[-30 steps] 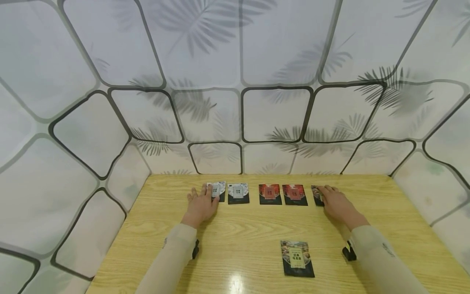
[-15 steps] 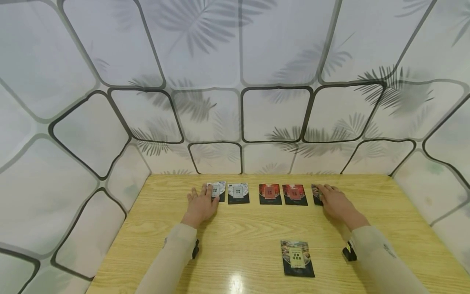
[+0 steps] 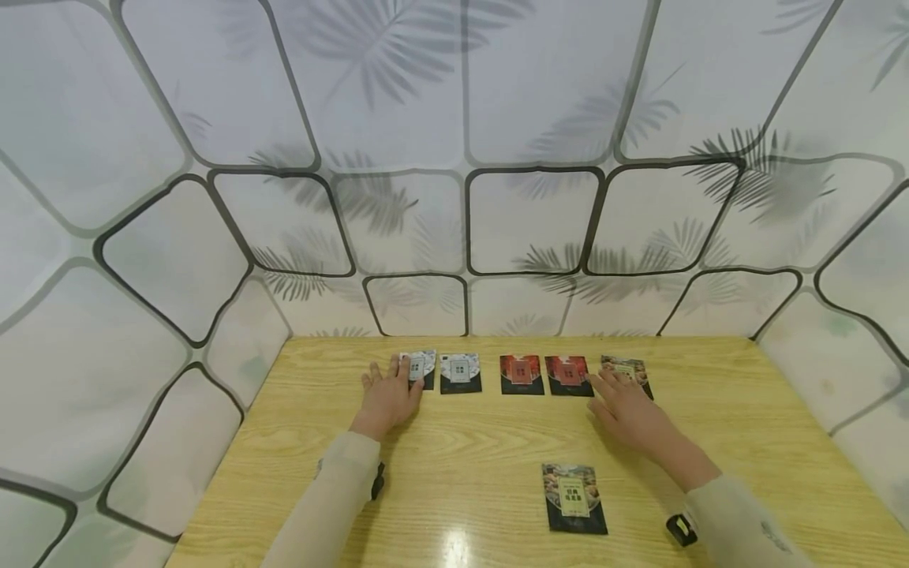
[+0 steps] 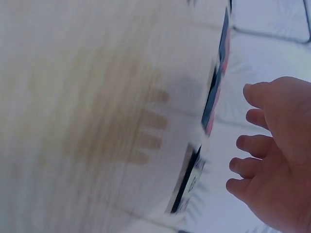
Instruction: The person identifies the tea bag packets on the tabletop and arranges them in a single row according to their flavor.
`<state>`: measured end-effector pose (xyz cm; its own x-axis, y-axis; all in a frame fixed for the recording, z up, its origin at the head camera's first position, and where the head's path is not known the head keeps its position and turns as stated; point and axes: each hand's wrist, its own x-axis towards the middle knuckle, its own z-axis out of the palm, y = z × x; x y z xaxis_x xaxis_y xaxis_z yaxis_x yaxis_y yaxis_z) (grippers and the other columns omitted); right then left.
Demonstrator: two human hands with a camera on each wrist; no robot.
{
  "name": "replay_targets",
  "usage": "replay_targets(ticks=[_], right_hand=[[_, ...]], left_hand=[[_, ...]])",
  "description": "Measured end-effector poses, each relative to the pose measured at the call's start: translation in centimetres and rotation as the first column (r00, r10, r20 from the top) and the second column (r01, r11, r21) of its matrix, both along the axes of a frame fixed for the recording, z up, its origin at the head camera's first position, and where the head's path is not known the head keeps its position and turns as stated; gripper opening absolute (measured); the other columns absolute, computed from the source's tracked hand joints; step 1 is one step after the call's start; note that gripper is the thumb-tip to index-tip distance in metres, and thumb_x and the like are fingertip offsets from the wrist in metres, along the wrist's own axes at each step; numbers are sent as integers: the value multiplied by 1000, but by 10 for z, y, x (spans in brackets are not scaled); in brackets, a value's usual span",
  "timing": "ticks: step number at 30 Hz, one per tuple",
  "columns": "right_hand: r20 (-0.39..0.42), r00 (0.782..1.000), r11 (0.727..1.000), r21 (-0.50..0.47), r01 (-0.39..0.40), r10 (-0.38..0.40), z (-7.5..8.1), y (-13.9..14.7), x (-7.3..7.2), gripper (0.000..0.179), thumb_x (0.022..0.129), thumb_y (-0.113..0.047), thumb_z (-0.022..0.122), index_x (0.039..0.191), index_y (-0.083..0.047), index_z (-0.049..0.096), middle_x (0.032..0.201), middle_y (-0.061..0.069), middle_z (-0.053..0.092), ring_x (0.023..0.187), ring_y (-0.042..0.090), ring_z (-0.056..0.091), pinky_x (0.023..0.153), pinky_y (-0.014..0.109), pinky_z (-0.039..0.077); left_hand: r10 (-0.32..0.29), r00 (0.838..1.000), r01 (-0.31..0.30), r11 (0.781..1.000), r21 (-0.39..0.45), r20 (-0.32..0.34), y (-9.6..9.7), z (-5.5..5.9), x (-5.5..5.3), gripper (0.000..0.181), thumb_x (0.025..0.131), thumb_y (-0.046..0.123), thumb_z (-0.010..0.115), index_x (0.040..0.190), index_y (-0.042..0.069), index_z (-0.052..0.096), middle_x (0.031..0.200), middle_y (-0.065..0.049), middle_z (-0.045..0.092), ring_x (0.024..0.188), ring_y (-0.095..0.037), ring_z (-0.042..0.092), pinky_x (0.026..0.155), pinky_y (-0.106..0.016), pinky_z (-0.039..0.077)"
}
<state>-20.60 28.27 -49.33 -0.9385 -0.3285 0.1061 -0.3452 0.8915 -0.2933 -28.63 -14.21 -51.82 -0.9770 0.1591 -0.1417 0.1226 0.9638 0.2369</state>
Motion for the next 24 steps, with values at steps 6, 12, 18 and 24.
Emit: replay_targets(ticks=[6, 12, 18, 24], right_hand=[[4, 999, 998, -24, -53, 53, 1, -20, 26, 55, 109, -28, 59, 155, 0, 50, 156, 33, 48, 147, 59, 39, 117, 74, 33], [62, 991, 993, -39, -115, 118, -1, -36, 51, 55, 109, -32, 60, 155, -3, 52, 158, 28, 49, 148, 55, 41, 116, 73, 35], [132, 975, 981, -97, -167, 179, -7, -46, 73, 60, 108, -44, 58, 154, -7, 53, 158, 26, 50, 147, 54, 43, 116, 72, 35], [220, 954, 975, -131, -177, 203, -13, -50, 88, 67, 106, -55, 55, 156, -10, 52, 161, 24, 48, 150, 52, 40, 118, 73, 31]], left_hand=[[-2, 1000, 2, 1000, -3, 6, 0, -1, 0, 69, 115, 45, 36, 169, 4, 21, 174, -24, 19, 154, -66, 10, 123, -77, 15], [0, 1000, 0, 1000, -9, 4, -1, -2, -1, 70, 115, 46, 35, 169, 5, 20, 175, -23, 17, 154, -66, 9, 123, -77, 15], [1, 1000, -1, 1000, -16, 6, 0, -1, -1, 70, 115, 46, 35, 169, 5, 19, 175, -23, 17, 154, -66, 10, 124, -76, 15], [0, 1000, 0, 1000, -13, 4, 1, -1, 0, 70, 115, 46, 34, 169, 5, 19, 175, -23, 16, 154, -66, 9, 123, -77, 15]])
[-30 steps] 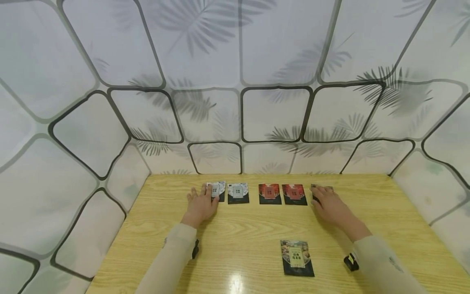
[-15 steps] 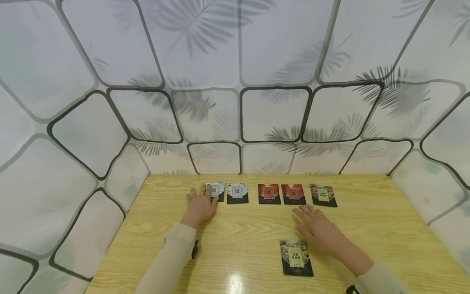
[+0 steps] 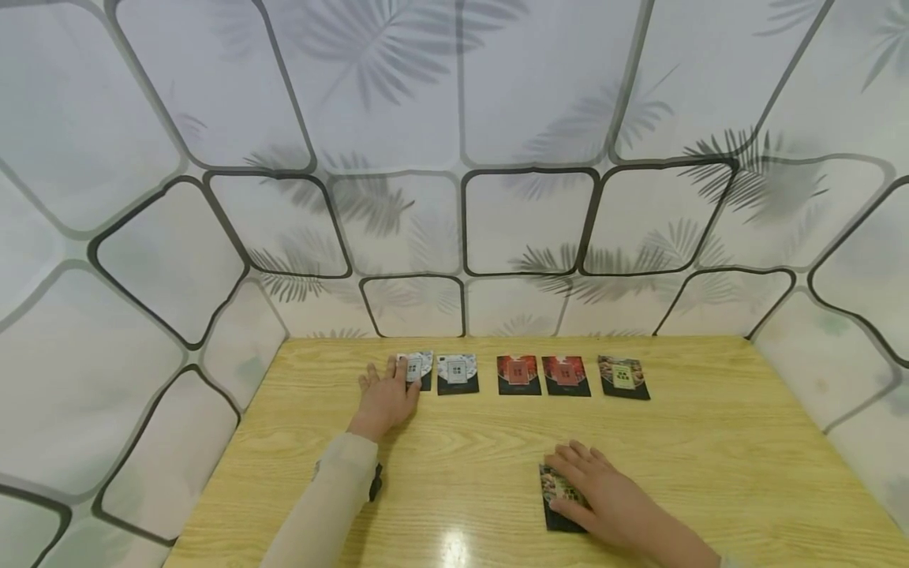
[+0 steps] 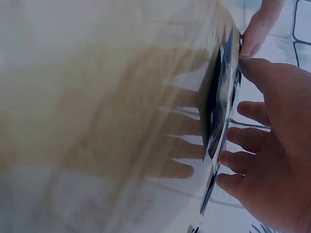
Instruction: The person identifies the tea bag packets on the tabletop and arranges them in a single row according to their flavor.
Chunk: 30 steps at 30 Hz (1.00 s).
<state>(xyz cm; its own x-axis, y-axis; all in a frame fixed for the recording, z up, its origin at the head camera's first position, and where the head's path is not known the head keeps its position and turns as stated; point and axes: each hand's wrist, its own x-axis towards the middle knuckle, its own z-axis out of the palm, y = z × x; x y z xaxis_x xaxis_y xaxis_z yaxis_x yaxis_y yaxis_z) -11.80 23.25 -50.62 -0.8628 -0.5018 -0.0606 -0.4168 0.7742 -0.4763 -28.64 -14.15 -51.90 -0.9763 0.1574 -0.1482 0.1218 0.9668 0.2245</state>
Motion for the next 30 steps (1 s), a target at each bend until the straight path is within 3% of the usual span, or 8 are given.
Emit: replay_targets(ticks=[7, 16, 23, 30], right_hand=[[137, 990, 1000, 4, -18, 17, -1, -4, 10, 77, 104, -65, 51, 162, -15, 45, 167, 19, 40, 156, 51, 31, 122, 71, 26], [130, 991, 999, 24, -27, 24, -3, -5, 15, 73, 106, -60, 52, 161, -13, 46, 169, 19, 38, 156, 50, 30, 121, 71, 27], [87, 996, 999, 40, -19, 15, 4, -8, 20, 73, 106, -59, 52, 160, -11, 47, 167, 19, 41, 154, 49, 35, 121, 70, 29], [152, 988, 997, 76, -7, -5, 9, -10, 20, 74, 104, -61, 54, 159, -12, 48, 165, 17, 45, 153, 48, 38, 118, 69, 35]], left_hand=[[2, 1000, -2, 1000, 9, 4, -1, -1, -1, 70, 115, 46, 34, 169, 5, 19, 175, -23, 16, 154, -66, 8, 124, -77, 14], [1, 1000, -1, 1000, 8, 8, -1, -1, 1, 70, 114, 47, 33, 169, 5, 19, 175, -23, 17, 154, -65, 9, 124, -76, 15], [-8, 1000, 8, 1000, 7, -1, -1, -2, 1, 70, 114, 47, 33, 169, 4, 20, 175, -23, 19, 154, -66, 12, 124, -76, 16], [-13, 1000, 13, 1000, 11, 0, -3, 0, -3, 70, 114, 46, 32, 169, 4, 18, 175, -24, 17, 154, -67, 10, 124, -76, 14]])
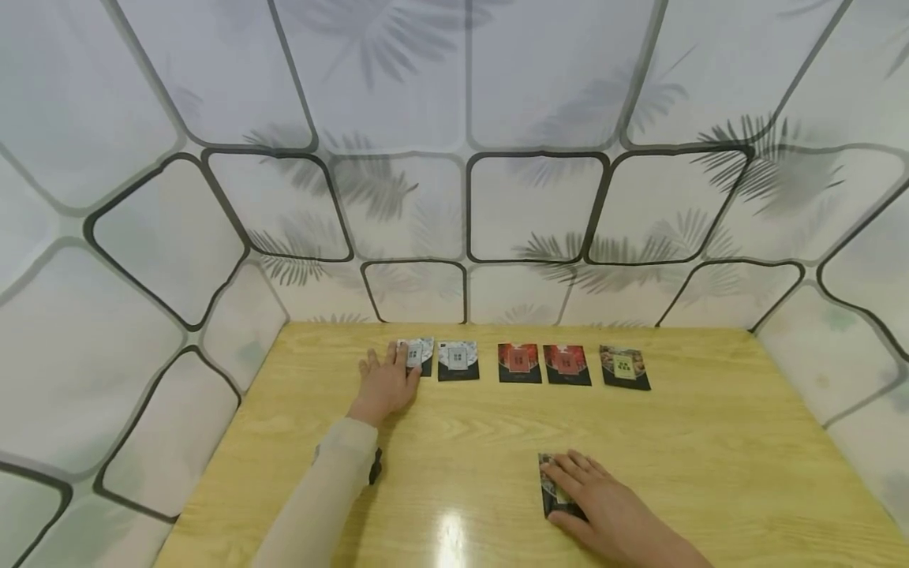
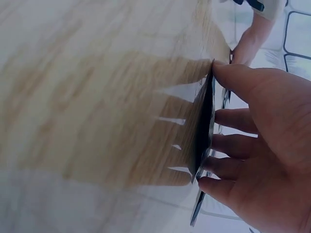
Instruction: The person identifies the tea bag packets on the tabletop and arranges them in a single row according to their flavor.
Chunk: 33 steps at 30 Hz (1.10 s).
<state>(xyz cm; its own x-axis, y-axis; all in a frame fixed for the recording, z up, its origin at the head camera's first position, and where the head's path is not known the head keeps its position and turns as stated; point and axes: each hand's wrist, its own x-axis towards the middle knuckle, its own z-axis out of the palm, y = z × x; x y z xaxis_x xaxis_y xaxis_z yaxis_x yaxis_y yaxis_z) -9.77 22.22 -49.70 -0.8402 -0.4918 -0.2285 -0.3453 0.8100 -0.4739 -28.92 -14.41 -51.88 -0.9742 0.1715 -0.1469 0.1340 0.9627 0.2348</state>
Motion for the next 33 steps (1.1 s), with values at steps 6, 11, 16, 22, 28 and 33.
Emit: replay_targets(ticks=[6, 11, 16, 22, 28, 33], right_hand=[[-38, 999, 1000, 1, 1, -1, -2, 1, 0, 70, 105, -56, 57, 158, -11, 50, 163, 20, 46, 153, 49, 38, 120, 68, 33], [-90, 996, 1000, -5, 5, -5, -3, 4, -1, 64, 106, -50, 58, 158, -13, 50, 165, 25, 41, 153, 52, 35, 121, 69, 30], [-139, 990, 1000, 27, 12, -8, -5, 7, -1, 57, 107, -41, 59, 157, -15, 52, 163, 27, 43, 152, 53, 36, 120, 69, 32], [-86, 995, 998, -16, 53, -54, -4, 14, -3, 60, 106, -35, 63, 158, -9, 50, 163, 26, 44, 153, 51, 36, 121, 70, 30], [-74, 992, 995, -42, 94, -97, -5, 28, -9, 60, 106, -31, 64, 159, -7, 48, 164, 25, 43, 154, 51, 34, 121, 71, 29], [-119, 986, 993, -30, 110, -113, -7, 41, -15, 60, 105, -29, 65, 158, -5, 49, 161, 28, 46, 150, 54, 38, 118, 73, 32]], left_hand=[[2, 1000, -1, 1000, -3, 10, 0, 1, -3, 71, 114, 47, 30, 169, 4, 16, 175, -23, 15, 154, -66, 9, 125, -76, 13], [-2, 1000, 2, 1000, -5, 13, 1, 3, -6, 72, 114, 49, 29, 170, 5, 15, 176, -22, 13, 154, -66, 8, 125, -76, 12], [-4, 1000, 5, 1000, -12, 26, 1, 2, -6, 72, 114, 49, 29, 170, 6, 14, 176, -22, 12, 155, -65, 7, 125, -76, 11], [11, 999, -10, 1000, -15, 38, 1, 3, -3, 72, 114, 48, 30, 170, 6, 14, 176, -21, 11, 155, -64, 6, 126, -75, 11], [14, 999, -13, 1000, -14, 39, 2, 5, -2, 72, 114, 49, 30, 170, 6, 14, 176, -21, 11, 155, -64, 6, 126, -75, 11], [11, 999, -11, 1000, -11, 38, 2, 5, -1, 72, 114, 48, 30, 170, 6, 14, 176, -21, 11, 155, -64, 6, 125, -75, 10]])
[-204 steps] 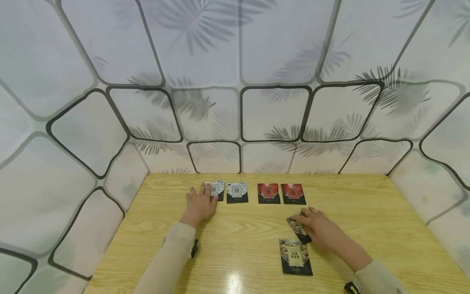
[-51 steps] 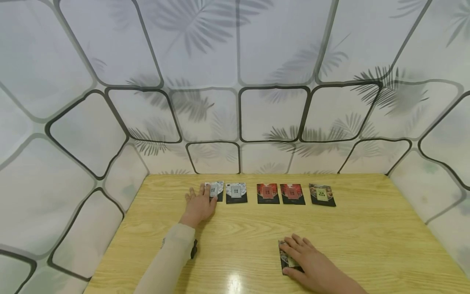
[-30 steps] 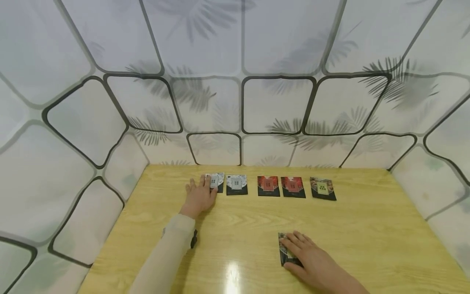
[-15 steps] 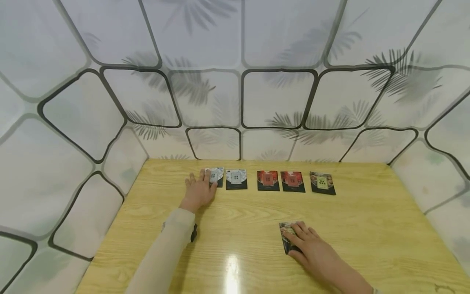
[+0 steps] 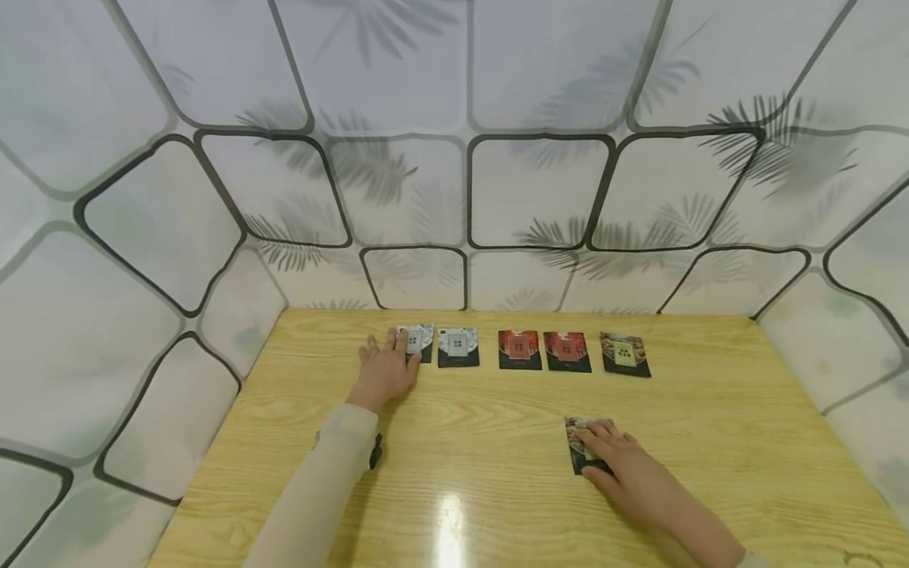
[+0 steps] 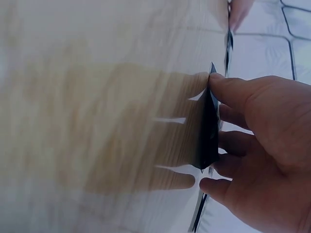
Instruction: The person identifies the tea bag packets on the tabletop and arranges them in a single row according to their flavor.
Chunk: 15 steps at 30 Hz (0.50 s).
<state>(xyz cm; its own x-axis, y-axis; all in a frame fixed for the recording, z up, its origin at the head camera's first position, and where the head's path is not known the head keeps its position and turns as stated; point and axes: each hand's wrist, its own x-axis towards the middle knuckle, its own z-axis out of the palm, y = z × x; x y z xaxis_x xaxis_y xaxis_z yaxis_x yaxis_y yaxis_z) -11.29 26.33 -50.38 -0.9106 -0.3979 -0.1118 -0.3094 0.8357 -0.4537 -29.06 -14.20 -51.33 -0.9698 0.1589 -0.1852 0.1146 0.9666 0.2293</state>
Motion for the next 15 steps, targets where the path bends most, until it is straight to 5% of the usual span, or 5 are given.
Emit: replay_targets(ticks=[15], right_hand=[[-51, 998, 998, -49, 31, -34, -4, 31, -15, 54, 105, -28, 66, 152, -5, 56, 155, 27, 53, 147, 60, 36, 110, 77, 37]], left_hand=[[-1, 1000, 1, 1000, -3, 2, -2, -5, -3, 73, 114, 50, 31, 170, 7, 14, 177, -20, 11, 156, -64, 6, 126, -75, 11]])
